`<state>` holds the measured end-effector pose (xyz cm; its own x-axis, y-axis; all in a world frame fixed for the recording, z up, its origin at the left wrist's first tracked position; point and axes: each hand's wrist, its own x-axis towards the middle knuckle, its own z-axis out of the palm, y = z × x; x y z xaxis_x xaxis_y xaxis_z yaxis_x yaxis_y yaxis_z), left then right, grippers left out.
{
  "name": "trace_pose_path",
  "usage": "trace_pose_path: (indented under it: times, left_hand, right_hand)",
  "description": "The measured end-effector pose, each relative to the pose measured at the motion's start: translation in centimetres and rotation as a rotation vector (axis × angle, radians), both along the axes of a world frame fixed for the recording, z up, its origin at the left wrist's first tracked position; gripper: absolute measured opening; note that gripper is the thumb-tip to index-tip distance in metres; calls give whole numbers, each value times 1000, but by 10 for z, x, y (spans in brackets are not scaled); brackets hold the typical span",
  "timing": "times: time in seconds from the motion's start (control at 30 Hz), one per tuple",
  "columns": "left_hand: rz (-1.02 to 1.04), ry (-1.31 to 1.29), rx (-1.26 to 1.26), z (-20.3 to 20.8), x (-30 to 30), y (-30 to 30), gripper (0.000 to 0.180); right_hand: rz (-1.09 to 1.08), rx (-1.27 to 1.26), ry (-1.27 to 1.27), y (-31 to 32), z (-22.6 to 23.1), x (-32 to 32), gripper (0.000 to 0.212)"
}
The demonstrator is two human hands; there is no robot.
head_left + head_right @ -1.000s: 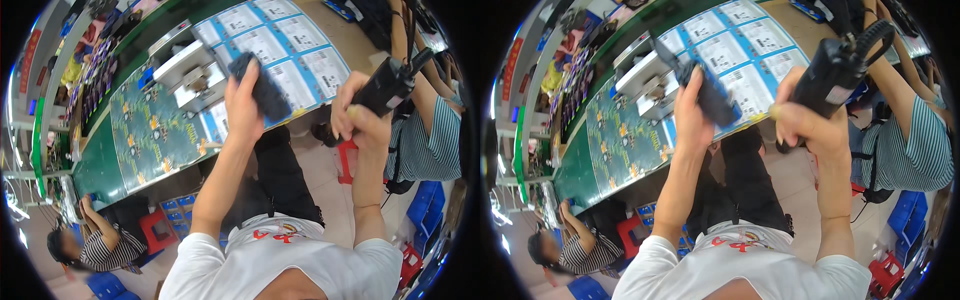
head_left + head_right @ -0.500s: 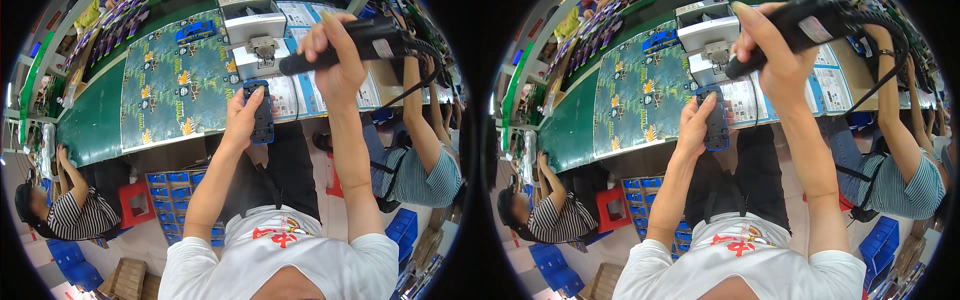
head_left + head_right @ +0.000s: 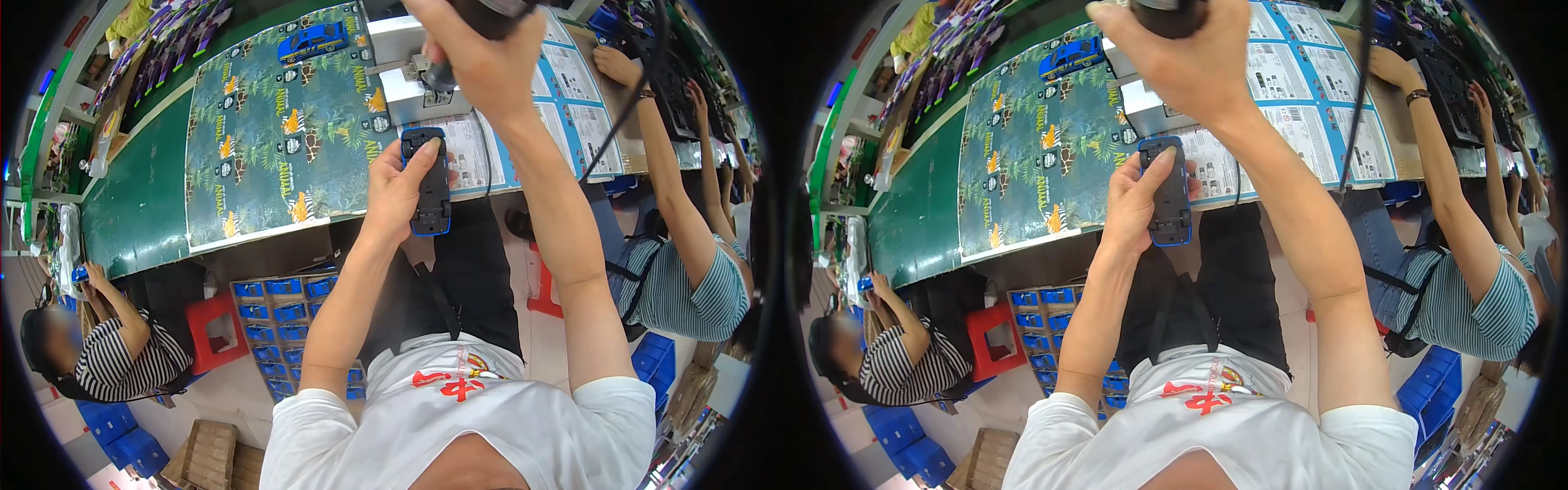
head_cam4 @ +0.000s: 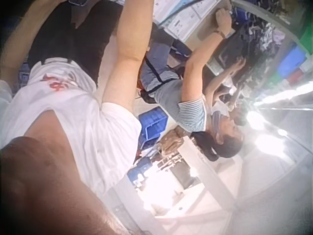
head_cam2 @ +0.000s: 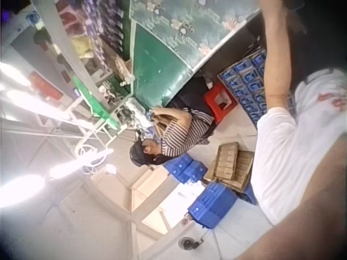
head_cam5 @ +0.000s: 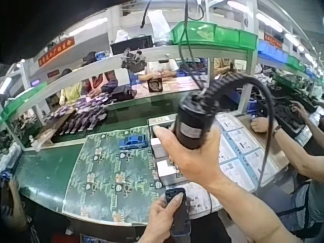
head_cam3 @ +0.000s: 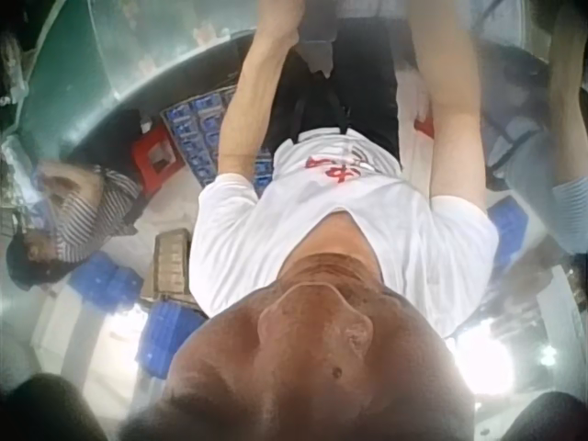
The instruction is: Manually assembling plastic toy car parts and securing them with an electric screwdriver.
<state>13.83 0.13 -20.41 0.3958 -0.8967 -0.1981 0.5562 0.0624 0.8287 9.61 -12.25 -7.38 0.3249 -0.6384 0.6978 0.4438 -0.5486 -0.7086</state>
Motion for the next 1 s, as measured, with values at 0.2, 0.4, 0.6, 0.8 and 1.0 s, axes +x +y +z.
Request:
trace_pose_path:
  times: [0.2,0.4,0.6,0.8,1.0]
  left_hand:
    - [-6,73,-52,-9,4,-2,23]
    - [-2,30,-70,-7,0,1,25]
    - [0,-9,-51,-3,-2,-4,23]
    - [8,16,-32,0,-2,-3,21]
    - [11,18,-25,-1,-2,-3,22]
  right_hand:
    - [72,2,109,-10,9,8,28]
    - [217,375,-131,16,15,-34,18]
    - [315,183,-61,11,-15,-47,15]
    - [270,66,38,21,-18,-44,14]
    - [274,31,59,22,-15,-46,14]
